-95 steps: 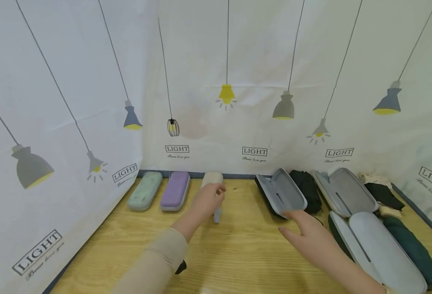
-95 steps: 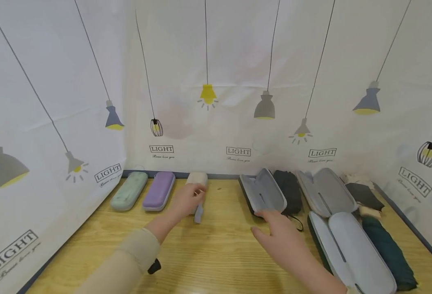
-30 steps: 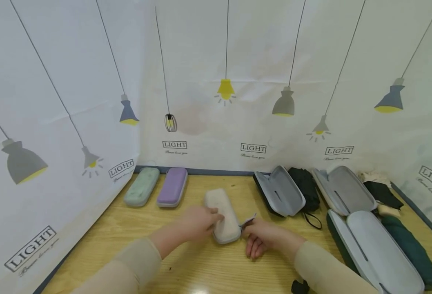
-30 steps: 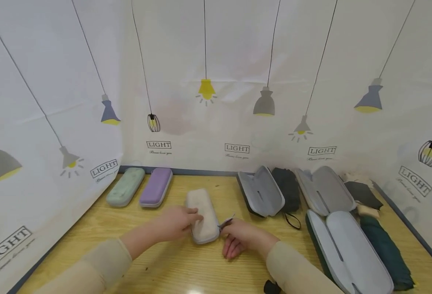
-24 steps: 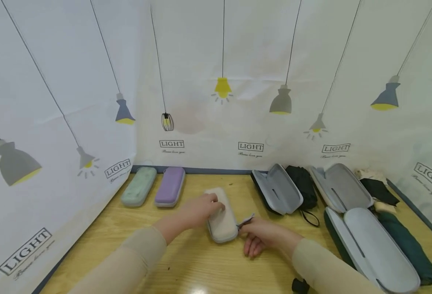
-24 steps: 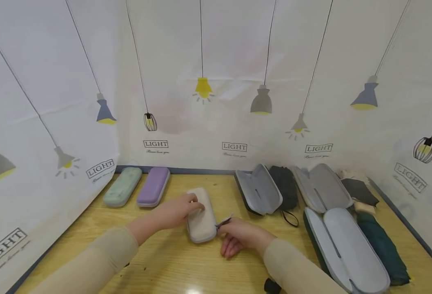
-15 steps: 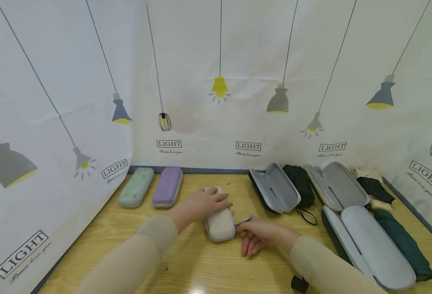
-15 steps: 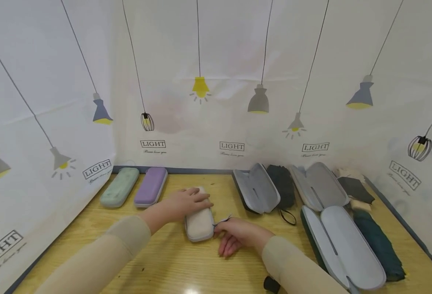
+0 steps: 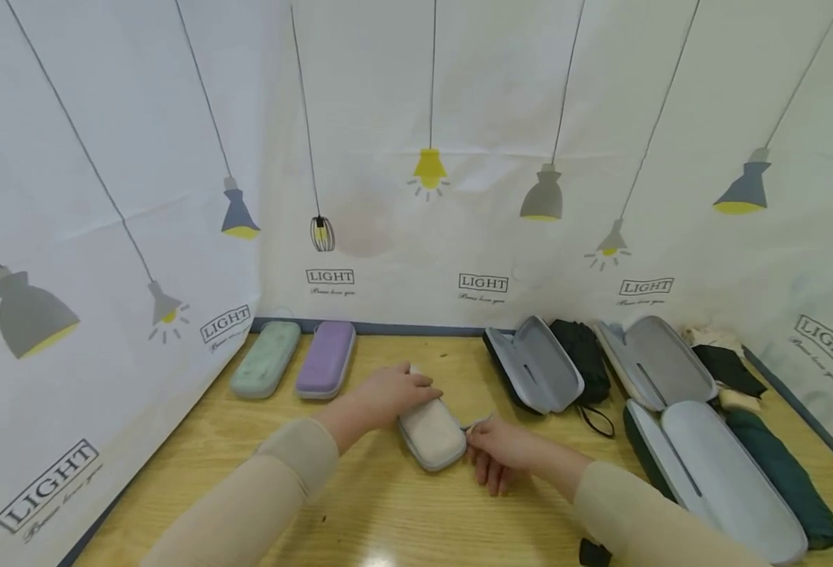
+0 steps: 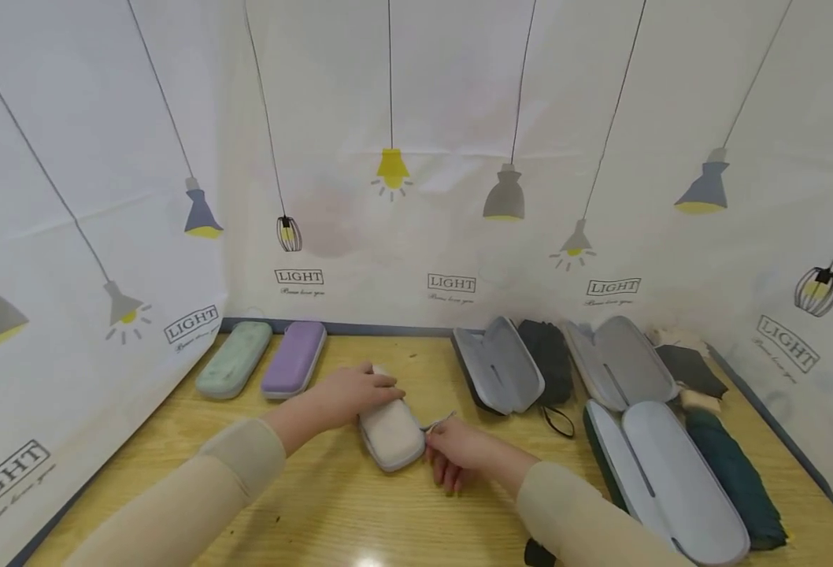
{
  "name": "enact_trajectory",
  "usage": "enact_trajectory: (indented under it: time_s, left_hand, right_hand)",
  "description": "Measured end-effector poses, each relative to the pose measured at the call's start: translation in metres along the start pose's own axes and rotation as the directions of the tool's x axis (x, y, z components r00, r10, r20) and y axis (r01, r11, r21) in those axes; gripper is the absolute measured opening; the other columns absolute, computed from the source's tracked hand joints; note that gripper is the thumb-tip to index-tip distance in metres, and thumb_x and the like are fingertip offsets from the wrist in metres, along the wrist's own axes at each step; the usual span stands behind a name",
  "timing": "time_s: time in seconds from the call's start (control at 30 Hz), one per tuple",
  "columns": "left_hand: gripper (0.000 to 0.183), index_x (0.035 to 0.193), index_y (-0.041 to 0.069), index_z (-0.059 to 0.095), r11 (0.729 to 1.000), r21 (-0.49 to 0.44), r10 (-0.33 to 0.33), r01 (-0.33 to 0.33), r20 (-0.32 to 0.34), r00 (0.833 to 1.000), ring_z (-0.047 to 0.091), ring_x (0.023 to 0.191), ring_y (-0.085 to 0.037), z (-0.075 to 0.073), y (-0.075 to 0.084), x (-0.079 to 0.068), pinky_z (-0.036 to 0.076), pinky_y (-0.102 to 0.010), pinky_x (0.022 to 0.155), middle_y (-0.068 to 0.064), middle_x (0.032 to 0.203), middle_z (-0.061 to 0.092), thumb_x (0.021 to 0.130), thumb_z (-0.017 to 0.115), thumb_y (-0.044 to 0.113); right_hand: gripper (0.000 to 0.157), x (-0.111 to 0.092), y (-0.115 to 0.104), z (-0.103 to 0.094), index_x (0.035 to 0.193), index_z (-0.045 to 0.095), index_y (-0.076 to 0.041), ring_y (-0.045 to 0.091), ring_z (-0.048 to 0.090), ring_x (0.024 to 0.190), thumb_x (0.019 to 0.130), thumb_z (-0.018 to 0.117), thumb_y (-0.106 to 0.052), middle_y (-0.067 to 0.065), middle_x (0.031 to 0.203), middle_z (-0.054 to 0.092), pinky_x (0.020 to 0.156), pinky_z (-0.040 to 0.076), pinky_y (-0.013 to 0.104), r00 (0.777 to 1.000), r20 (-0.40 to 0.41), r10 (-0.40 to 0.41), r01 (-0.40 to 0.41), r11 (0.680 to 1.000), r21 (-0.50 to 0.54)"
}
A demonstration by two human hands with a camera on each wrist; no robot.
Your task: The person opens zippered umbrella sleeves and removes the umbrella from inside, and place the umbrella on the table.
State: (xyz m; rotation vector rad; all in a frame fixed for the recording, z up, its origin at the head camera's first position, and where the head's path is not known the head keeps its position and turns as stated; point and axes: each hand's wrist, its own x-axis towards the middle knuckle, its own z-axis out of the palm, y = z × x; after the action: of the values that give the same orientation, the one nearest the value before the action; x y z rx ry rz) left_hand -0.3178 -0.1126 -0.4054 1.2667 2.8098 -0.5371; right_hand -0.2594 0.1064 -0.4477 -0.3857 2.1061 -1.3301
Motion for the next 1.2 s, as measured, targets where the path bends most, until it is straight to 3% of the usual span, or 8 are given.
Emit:
enact_trajectory:
  time_s: [0.1,0.2,0.3,0.4,0.5,0.67,1.03,1.2]
  left_hand:
    - [0.083,0.133,0.031,0.042,0.999,0.041,0.002,-0.002,-0.002,1.0,0.043,0.111,-0.022,-0.002,0.0,0.0,0.043,-0.035,0.084,0.006,0.129,0.046,0.062,0.083,0.022]
    - [0.084,0.133,0.03,0.043,0.998,0.062,0.002,-0.002,-0.003,1.0,0.043,0.112,-0.02,-0.004,0.0,0.001,0.042,-0.035,0.086,0.006,0.125,0.049,0.059,0.083,0.03]
    - [0.083,0.131,0.03,0.044,0.999,0.029,-0.014,0.014,0.012,1.0,0.038,0.121,-0.027,-0.004,0.001,0.002,0.039,-0.043,0.091,0.004,0.125,0.05,0.059,0.083,0.032]
    - [0.082,0.13,0.029,0.046,0.999,-0.032,-0.032,0.032,0.021,0.999,0.034,0.124,-0.032,-0.004,0.002,0.002,0.035,-0.051,0.093,0.001,0.125,0.049,0.058,0.083,0.033]
    - [0.082,0.128,0.026,0.049,0.994,-0.098,-0.047,0.049,0.024,0.999,0.047,0.112,-0.026,-0.002,0.002,0.001,0.041,-0.045,0.087,-0.002,0.118,0.051,0.054,0.082,0.042]
    - [0.086,0.124,0.022,0.051,0.981,-0.173,-0.076,0.084,0.054,0.996,0.051,0.087,-0.015,0.001,0.003,-0.002,0.046,-0.031,0.074,-0.003,0.105,0.048,0.05,0.077,0.056]
    - [0.096,0.129,0.022,0.048,0.996,0.026,-0.09,0.089,0.044,0.995,0.056,0.084,-0.015,-0.001,0.028,-0.008,0.046,-0.033,0.07,-0.001,0.102,0.059,0.053,0.055,0.081]
    - [0.097,0.128,0.016,0.048,0.992,0.057,-0.11,0.11,0.005,0.994,0.057,0.078,-0.015,0.001,0.041,-0.015,0.046,-0.031,0.063,-0.001,0.094,0.062,0.055,0.054,0.081]
  right_hand:
    - [0.031,-0.002,-0.009,0.002,0.069,0.054,-0.003,0.013,0.047,0.041,0.094,0.038,-0.013,0.006,0.054,0.054,0.04,0.042,0.029,0.988,-0.124,-0.096,0.04,0.919,-0.393]
    - [0.029,-0.004,-0.014,0.003,0.063,0.053,-0.011,0.014,0.046,0.048,0.091,0.045,-0.015,0.001,0.057,0.052,0.047,0.041,0.032,0.965,-0.177,-0.193,0.008,0.696,-0.718]
    - [0.026,-0.006,-0.014,0.004,0.062,0.052,-0.015,0.014,0.048,0.053,0.088,0.05,-0.018,-0.001,0.06,0.051,0.052,0.043,0.035,0.951,-0.181,-0.252,-0.028,0.51,-0.86]
    - [0.026,-0.009,-0.012,0.005,0.061,0.051,-0.015,0.015,0.049,0.053,0.086,0.053,-0.02,0.0,0.059,0.051,0.053,0.043,0.036,0.951,-0.149,-0.271,-0.027,0.407,-0.913]
    - [0.027,-0.016,-0.01,0.01,0.059,0.048,-0.015,0.014,0.046,0.051,0.085,0.053,-0.022,-0.002,0.057,0.049,0.051,0.041,0.034,0.962,-0.087,-0.257,0.016,0.373,-0.928]
    - [0.028,-0.025,-0.01,0.022,0.059,0.048,-0.015,0.011,0.04,0.047,0.086,0.052,-0.021,-0.005,0.055,0.045,0.045,0.038,0.032,0.967,-0.025,-0.253,0.087,0.424,-0.901]
    - [0.029,-0.027,-0.025,0.042,0.055,0.048,-0.015,0.011,0.039,0.044,0.083,0.055,-0.022,-0.005,0.052,0.043,0.04,0.036,0.03,0.953,-0.009,-0.302,0.124,0.418,-0.9]
    - [0.029,-0.016,-0.035,0.054,0.055,0.051,-0.014,0.01,0.039,0.046,0.083,0.056,-0.024,-0.005,0.053,0.046,0.043,0.038,0.028,0.944,0.074,-0.32,0.181,0.32,-0.93]
